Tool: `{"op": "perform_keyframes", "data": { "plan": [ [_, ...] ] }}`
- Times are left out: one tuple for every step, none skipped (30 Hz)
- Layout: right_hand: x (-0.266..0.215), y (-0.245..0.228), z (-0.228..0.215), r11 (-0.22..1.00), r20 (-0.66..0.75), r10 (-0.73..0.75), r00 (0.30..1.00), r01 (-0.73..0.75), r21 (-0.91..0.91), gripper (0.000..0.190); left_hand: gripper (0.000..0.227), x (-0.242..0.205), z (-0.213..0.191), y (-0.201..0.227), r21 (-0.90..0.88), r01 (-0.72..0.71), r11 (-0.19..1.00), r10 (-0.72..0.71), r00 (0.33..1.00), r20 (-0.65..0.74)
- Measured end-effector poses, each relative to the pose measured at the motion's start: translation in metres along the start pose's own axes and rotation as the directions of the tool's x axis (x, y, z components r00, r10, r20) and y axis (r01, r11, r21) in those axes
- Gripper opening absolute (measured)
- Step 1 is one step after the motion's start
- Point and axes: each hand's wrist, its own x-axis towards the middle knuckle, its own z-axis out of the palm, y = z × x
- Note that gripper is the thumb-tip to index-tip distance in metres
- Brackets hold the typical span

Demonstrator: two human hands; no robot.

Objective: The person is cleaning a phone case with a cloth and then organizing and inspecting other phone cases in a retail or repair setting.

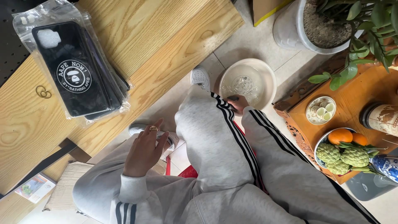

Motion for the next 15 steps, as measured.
{"op": "perform_keyframes", "data": {
  "plan": [
    [0.005, 0.006, -0.001, 1.0, -0.001, 0.002, 1.0, -0.002, 0.0, 0.057, 0.055, 0.0, 0.001, -0.001, -0.001, -0.001, 1.0, 0.001, 1.0, 0.002],
    [0.009, 0.011, -0.001, 0.995, -0.027, 0.017, 0.999, -0.014, 0.094, 0.059, 0.055, 0.0, 0.001, -0.003, 0.005, -0.001, 1.0, 0.001, 1.0, 0.004],
    [0.014, 0.017, -0.002, 0.982, -0.052, 0.034, 0.998, -0.024, 0.187, 0.062, 0.056, 0.0, 0.002, -0.004, 0.011, -0.002, 1.0, 0.002, 1.0, 0.005],
    [0.027, 0.029, -0.001, 0.982, -0.053, 0.035, 0.998, -0.024, 0.186, 0.062, 0.056, 0.0, 0.003, -0.004, 0.01, -0.003, 1.0, 0.002, 1.0, 0.006],
    [0.041, 0.039, 0.001, 0.969, -0.09, 0.071, 0.993, -0.047, 0.243, 0.056, 0.056, 0.0, 0.003, -0.005, 0.009, -0.003, 1.0, 0.003, 1.0, 0.004],
    [0.055, 0.049, 0.004, 0.952, -0.125, 0.109, 0.986, -0.067, 0.3, 0.052, 0.056, 0.0, 0.003, -0.005, 0.008, -0.003, 1.0, 0.003, 1.0, 0.002],
    [0.049, 0.047, -0.002, 0.952, -0.126, 0.109, 0.986, -0.066, 0.3, 0.052, 0.056, 0.0, 0.003, -0.005, 0.008, -0.004, 1.0, 0.004, 1.0, 0.002],
    [0.043, 0.044, -0.008, 0.911, -0.16, 0.074, 0.984, -0.001, 0.412, 0.039, 0.055, 0.0, 0.003, -0.004, -0.003, 0.001, 1.0, -0.001, 1.0, -0.002],
    [0.038, 0.041, -0.013, 0.854, -0.196, 0.042, 0.98, 0.067, 0.516, 0.029, 0.054, -0.001, 0.002, -0.004, -0.012, 0.006, 1.0, -0.006, 1.0, -0.008],
    [0.029, 0.031, -0.018, 0.854, -0.196, 0.04, 0.98, 0.069, 0.516, 0.029, 0.054, -0.001, 0.002, -0.004, -0.012, 0.006, 1.0, -0.007, 1.0, -0.01],
    [0.019, 0.023, -0.024, 0.761, -0.203, 0.006, 0.979, 0.128, 0.636, 0.028, 0.054, -0.001, 0.002, -0.004, -0.003, 0.003, 1.0, -0.003, 1.0, -0.013],
    [0.009, 0.015, -0.03, 0.648, -0.216, -0.027, 0.976, 0.181, 0.74, 0.028, 0.053, 0.0, 0.002, -0.003, 0.007, 0.0, 1.0, 0.0, 1.0, -0.015],
    [-0.001, 0.002, -0.036, 0.647, -0.217, -0.027, 0.976, 0.183, 0.74, 0.028, 0.053, 0.0, 0.001, -0.003, 0.007, -0.002, 1.0, 0.002, 1.0, -0.016],
    [-0.011, -0.011, -0.041, 0.655, -0.208, -0.064, 0.976, 0.198, 0.73, 0.032, 0.054, -0.001, 0.001, -0.003, 0.017, -0.003, 1.0, 0.003, 1.0, -0.019],
    [-0.022, -0.023, -0.047, 0.663, -0.197, -0.101, 0.975, 0.213, 0.718, 0.037, 0.054, -0.001, 0.001, -0.002, 0.024, -0.003, 1.0, 0.003, 1.0, -0.021]
  ]
}}
